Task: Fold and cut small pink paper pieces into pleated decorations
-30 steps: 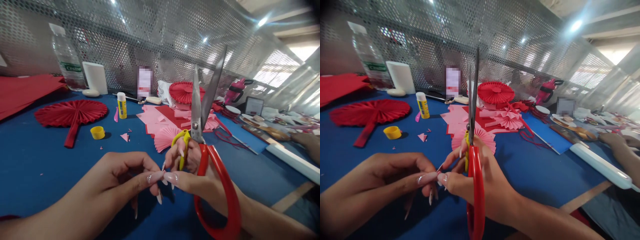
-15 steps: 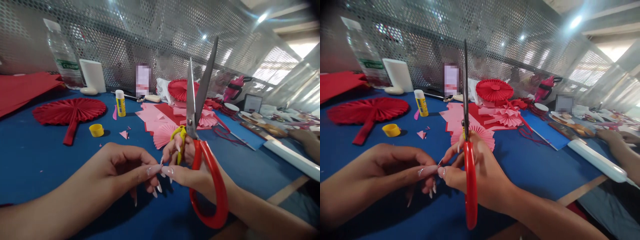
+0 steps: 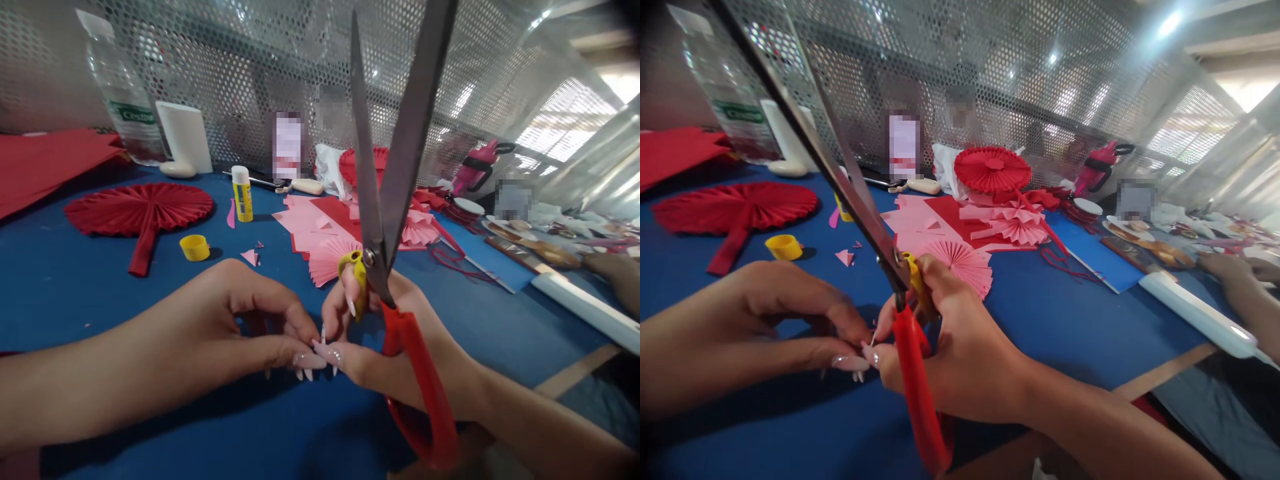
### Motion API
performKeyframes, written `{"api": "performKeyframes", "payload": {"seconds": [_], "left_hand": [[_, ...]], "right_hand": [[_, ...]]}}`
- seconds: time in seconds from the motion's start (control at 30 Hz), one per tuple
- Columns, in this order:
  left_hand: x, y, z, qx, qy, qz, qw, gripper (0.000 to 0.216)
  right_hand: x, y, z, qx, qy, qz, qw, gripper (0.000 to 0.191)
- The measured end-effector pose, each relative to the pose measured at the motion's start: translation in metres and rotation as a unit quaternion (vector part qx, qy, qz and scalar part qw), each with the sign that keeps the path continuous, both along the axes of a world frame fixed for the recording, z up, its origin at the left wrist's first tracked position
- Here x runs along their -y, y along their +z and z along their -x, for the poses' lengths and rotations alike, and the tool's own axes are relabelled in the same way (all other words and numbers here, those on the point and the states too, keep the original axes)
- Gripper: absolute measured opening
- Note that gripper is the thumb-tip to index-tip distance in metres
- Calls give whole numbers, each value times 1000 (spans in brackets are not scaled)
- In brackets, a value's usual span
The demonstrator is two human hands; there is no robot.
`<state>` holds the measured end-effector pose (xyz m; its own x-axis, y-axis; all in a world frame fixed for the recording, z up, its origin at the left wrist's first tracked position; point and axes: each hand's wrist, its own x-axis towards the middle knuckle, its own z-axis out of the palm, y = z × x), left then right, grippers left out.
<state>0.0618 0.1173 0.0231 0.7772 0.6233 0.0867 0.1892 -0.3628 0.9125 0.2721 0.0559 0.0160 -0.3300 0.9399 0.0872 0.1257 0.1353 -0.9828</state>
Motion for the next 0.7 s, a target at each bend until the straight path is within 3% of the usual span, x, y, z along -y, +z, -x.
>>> {"api": "performKeyframes", "payload": {"seconds": [0.3, 0.47, 0.6, 0.7], "left_hand": [[-6, -3, 5, -44, -31, -1, 999, 7], [-9, -6, 1, -73, -59, 85, 992, 8], [-13, -5, 2, -67, -76, 164, 981, 11], [-17, -7, 8, -32, -72, 195, 978, 14]], "right_hand": [[-1, 3, 0, -24, -10, 53, 998, 46], [1, 4, 4, -62, -8, 117, 991, 52], [1, 6, -5, -67, -35, 42, 996, 36], [-3, 15, -20, 6, -59, 9, 998, 26]]}}
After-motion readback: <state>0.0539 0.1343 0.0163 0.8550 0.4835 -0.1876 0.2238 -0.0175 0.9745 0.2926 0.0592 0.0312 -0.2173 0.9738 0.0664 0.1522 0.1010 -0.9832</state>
